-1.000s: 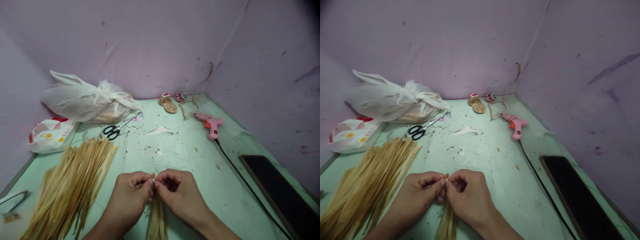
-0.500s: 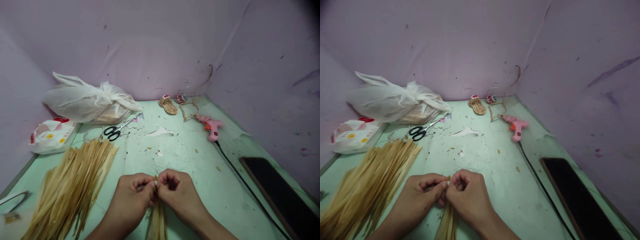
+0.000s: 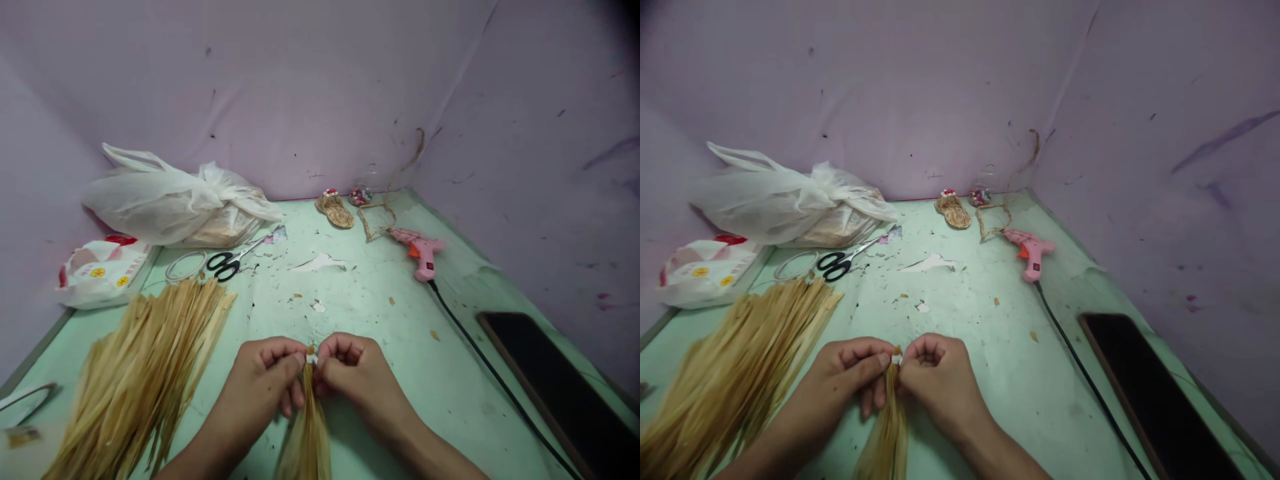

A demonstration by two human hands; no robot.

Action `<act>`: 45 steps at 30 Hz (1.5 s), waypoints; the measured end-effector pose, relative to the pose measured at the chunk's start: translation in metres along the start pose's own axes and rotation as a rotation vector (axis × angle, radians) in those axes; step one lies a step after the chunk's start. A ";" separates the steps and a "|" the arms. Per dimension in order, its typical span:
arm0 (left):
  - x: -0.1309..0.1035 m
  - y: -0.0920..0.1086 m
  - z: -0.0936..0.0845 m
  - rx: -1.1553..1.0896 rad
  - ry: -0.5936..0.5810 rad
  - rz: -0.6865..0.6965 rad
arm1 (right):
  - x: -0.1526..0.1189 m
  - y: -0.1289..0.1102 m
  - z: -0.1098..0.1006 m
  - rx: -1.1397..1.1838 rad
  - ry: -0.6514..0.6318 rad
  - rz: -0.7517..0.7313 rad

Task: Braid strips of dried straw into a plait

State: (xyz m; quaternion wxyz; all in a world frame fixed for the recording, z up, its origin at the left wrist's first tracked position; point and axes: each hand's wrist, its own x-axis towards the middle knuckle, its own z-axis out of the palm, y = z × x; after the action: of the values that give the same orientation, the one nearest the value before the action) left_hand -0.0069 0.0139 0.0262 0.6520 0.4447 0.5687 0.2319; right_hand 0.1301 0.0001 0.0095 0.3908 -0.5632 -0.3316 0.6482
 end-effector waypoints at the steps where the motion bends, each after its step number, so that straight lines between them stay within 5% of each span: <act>1: 0.000 -0.001 -0.001 -0.028 -0.023 0.005 | 0.000 -0.001 0.000 0.012 0.000 0.001; 13: -0.003 -0.003 0.005 -0.053 0.050 -0.011 | -0.001 -0.004 0.000 -0.049 0.013 -0.019; 19: -0.002 0.000 0.002 -0.137 0.084 -0.025 | 0.006 0.002 -0.004 -0.309 0.155 -0.246; 27: 0.004 -0.004 -0.002 -0.182 0.068 -0.012 | 0.009 0.003 -0.007 -0.094 -0.097 -0.145; 45: 0.001 -0.004 -0.004 -0.481 -0.145 -0.204 | 0.006 0.004 -0.008 -0.291 0.022 -0.340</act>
State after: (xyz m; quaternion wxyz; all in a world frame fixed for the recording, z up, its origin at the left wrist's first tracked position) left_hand -0.0109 0.0139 0.0225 0.7981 0.2328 0.4907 0.2610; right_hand 0.1366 0.0032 0.0019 0.4126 -0.5565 -0.5076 0.5122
